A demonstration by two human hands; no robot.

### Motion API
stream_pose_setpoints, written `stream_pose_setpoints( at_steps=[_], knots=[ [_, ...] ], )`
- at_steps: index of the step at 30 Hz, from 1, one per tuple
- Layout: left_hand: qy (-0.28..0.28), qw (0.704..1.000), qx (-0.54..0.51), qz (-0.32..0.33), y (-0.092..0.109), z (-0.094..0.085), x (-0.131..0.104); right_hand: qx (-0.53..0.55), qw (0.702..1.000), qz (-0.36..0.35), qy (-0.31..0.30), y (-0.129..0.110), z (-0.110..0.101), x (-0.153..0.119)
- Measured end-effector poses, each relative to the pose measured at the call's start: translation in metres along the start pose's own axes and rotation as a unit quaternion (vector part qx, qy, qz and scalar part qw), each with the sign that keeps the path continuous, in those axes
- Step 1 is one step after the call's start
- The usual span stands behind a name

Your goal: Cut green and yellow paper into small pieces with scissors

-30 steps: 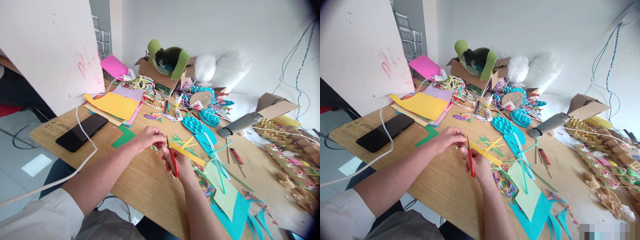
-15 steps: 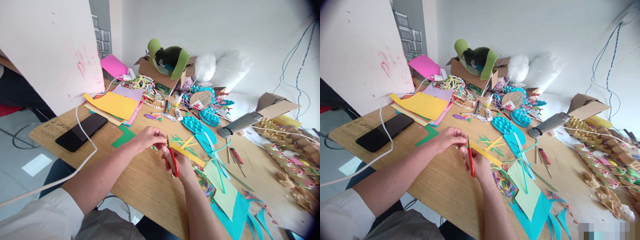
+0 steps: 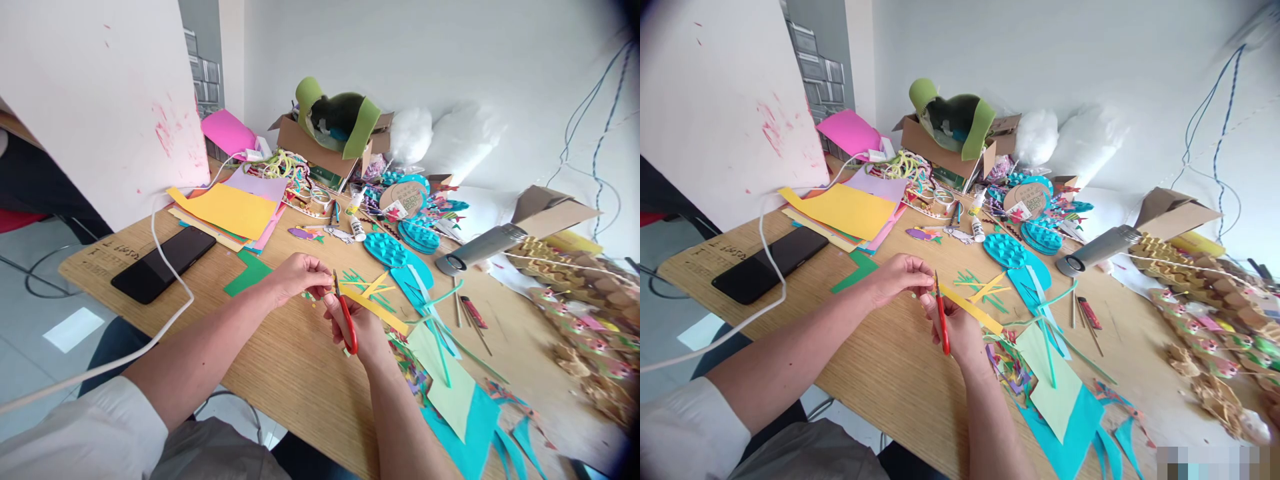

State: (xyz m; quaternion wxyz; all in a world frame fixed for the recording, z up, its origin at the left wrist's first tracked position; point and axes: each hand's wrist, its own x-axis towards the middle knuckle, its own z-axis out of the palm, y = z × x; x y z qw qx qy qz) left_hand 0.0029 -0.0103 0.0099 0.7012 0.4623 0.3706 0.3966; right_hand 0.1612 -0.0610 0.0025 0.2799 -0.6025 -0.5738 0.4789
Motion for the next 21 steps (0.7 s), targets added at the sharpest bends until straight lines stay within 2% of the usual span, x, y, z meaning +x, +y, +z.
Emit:
stream_pose_setpoints(
  at_steps=[9,21],
  knots=[
    [0.002,1.000,0.007,0.000,-0.0018,-0.0009,0.0010,-0.019,0.999,-0.023,-0.018,-0.0008,-0.0010,-0.0016],
    [-0.009,1.000,0.006,0.002,-0.0035,-0.0021,0.0012,-0.040,0.998,-0.045,-0.014,0.0021,-0.0019,-0.0007]
  ],
)
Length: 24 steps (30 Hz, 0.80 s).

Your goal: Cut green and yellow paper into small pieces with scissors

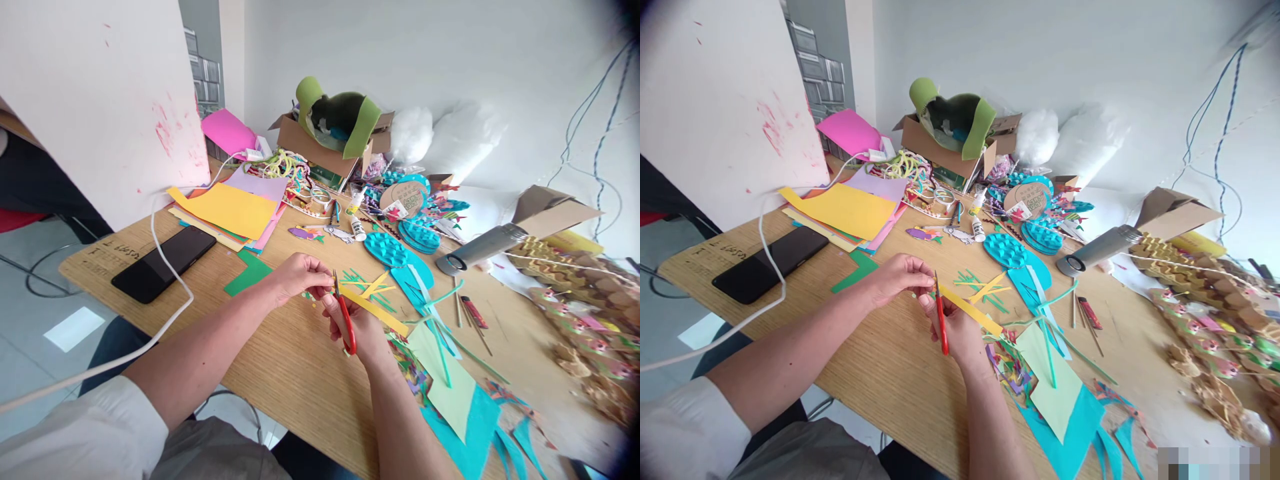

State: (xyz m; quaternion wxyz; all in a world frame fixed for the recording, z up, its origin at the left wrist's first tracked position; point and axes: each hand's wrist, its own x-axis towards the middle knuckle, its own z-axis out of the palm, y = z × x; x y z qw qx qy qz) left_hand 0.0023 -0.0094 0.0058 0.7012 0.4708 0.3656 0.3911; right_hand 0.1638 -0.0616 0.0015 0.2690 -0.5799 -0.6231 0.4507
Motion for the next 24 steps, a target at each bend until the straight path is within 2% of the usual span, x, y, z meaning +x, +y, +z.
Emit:
stream_pose_setpoints(
  at_steps=[8,24],
  knots=[
    [-0.010,1.000,-0.008,-0.003,-0.0007,0.0001,0.0002,0.014,1.000,0.025,0.011,0.0022,0.0007,0.0014],
    [0.002,1.000,0.000,0.001,0.0007,-0.0004,0.0001,-0.001,1.000,0.025,0.005,0.0005,-0.0004,0.0001]
  ],
)
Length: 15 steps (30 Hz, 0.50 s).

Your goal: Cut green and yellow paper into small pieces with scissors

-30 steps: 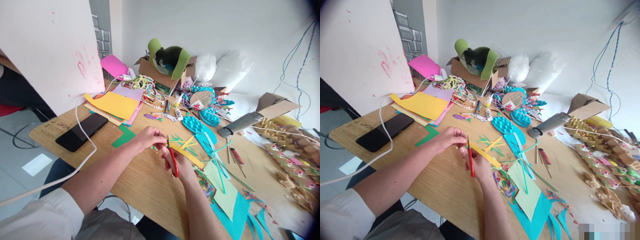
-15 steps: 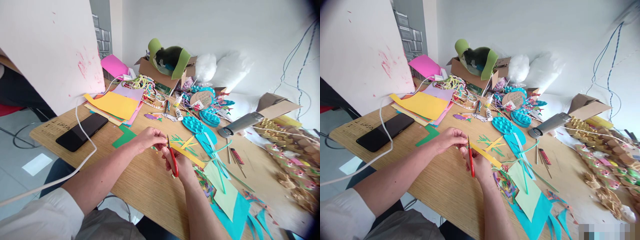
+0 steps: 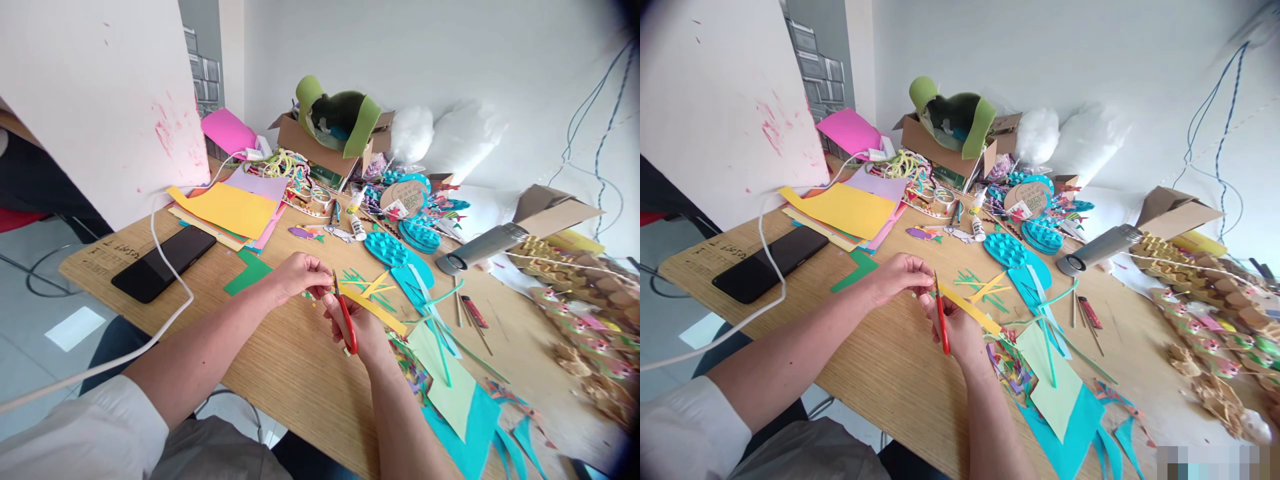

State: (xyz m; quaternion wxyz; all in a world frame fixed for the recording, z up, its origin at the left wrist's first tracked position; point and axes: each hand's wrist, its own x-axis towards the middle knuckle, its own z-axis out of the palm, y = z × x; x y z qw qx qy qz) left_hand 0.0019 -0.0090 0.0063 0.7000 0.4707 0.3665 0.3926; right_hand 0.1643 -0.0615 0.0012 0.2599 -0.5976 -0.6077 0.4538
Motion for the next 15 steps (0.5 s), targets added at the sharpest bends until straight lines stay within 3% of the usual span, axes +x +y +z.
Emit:
stream_pose_setpoints(
  at_steps=[15],
  knots=[
    [-0.004,1.000,-0.013,0.005,0.0016,-0.0003,0.0000,0.015,1.000,0.003,0.012,-0.0016,-0.0004,0.0001]
  ],
)
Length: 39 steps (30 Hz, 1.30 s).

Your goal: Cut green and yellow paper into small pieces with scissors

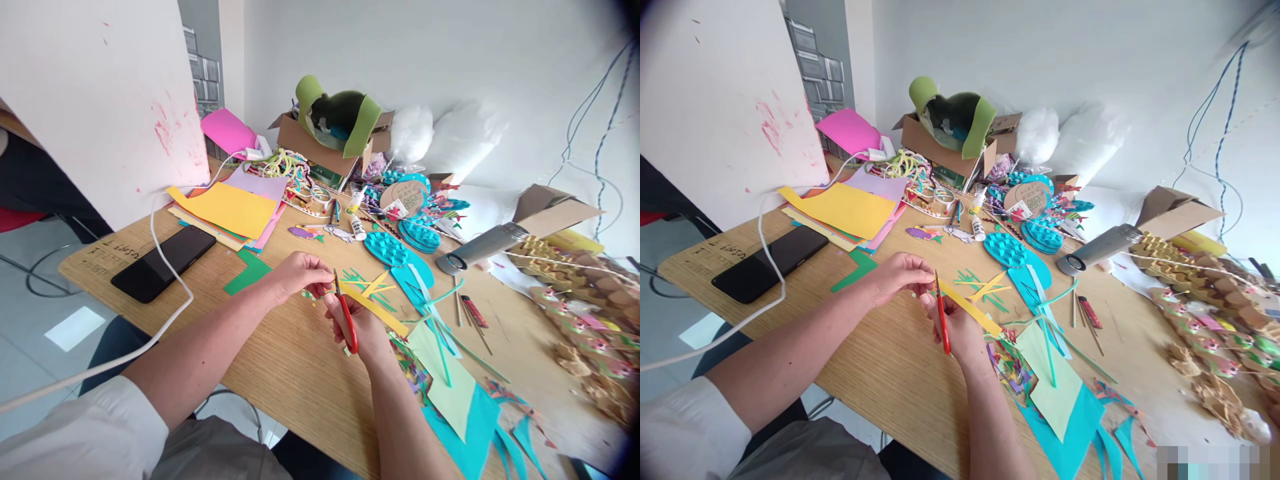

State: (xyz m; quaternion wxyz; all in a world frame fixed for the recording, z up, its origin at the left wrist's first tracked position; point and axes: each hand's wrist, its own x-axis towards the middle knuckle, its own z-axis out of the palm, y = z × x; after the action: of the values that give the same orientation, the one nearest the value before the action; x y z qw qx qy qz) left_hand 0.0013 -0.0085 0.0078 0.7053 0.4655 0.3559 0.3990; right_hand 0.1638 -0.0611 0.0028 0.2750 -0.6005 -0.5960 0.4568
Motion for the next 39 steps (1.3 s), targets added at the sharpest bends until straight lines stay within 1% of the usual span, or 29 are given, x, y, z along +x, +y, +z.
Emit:
stream_pose_setpoints(
  at_steps=[6,12,17,24,31,39],
  knots=[
    [0.014,1.000,0.008,0.006,-0.0001,0.0005,0.0000,-0.003,1.000,-0.007,-0.003,0.0018,0.0002,0.0019],
    [0.010,1.000,0.021,0.003,0.0000,0.0006,0.0000,-0.011,1.000,-0.023,-0.005,0.0017,-0.0002,0.0008],
    [0.012,0.999,0.031,0.006,0.0015,0.0004,0.0003,-0.019,1.000,-0.020,-0.009,0.0019,-0.0007,0.0005],
    [0.015,0.999,0.031,0.006,0.0033,0.0004,-0.0010,-0.001,1.000,-0.021,-0.016,0.0006,-0.0007,0.0002],
    [0.018,1.000,0.006,0.007,0.0036,-0.0007,-0.0004,-0.034,0.999,-0.032,0.002,-0.0010,-0.0013,-0.0003],
    [0.023,0.998,0.048,0.013,0.0029,-0.0015,-0.0001,-0.083,0.994,-0.062,0.033,0.0033,-0.0020,0.0015]
  ],
)
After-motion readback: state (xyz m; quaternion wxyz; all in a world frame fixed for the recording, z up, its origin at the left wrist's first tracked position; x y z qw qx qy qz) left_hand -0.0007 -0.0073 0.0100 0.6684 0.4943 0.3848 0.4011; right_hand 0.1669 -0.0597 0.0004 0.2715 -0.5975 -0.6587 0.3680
